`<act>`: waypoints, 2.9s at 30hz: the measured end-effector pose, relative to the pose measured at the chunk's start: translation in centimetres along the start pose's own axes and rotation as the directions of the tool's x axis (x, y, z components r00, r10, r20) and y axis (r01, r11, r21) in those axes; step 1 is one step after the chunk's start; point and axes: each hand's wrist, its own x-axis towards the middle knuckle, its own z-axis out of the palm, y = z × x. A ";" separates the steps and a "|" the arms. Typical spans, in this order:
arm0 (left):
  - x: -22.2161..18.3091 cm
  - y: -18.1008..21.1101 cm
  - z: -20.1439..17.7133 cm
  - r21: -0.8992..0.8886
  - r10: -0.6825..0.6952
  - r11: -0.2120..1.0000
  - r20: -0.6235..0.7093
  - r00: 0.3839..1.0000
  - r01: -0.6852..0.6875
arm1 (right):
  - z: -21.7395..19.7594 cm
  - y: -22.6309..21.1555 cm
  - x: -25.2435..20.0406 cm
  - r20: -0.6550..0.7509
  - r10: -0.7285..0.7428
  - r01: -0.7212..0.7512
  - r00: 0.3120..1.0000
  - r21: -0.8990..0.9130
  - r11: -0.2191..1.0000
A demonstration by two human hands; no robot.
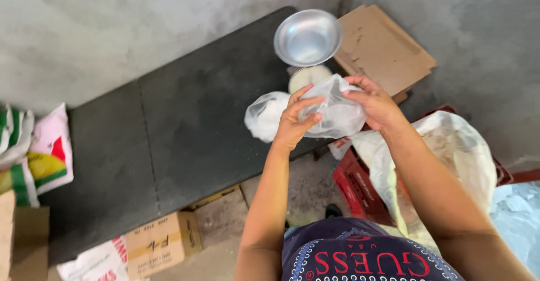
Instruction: Weighing white powder from a large bag and portioning it into smaller plastic bags using a scoop and a scale.
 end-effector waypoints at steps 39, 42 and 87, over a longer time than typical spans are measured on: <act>21.6 -8.3 -5.9 0.660 0.051 0.747 -0.173 0.984 0.077 | 5.1 -6.4 21.9 -0.119 -0.373 -0.080 0.920 -0.990 0.117; 22.4 -7.0 -7.7 0.711 -0.050 0.679 -0.204 0.978 0.183 | 4.3 -7.4 22.4 -0.230 -0.272 -0.226 0.934 -0.973 0.047; 8.0 2.6 1.0 0.622 -0.227 0.770 0.062 0.972 0.141 | 3.9 0.4 -0.4 0.040 -0.577 0.173 0.816 -0.969 0.177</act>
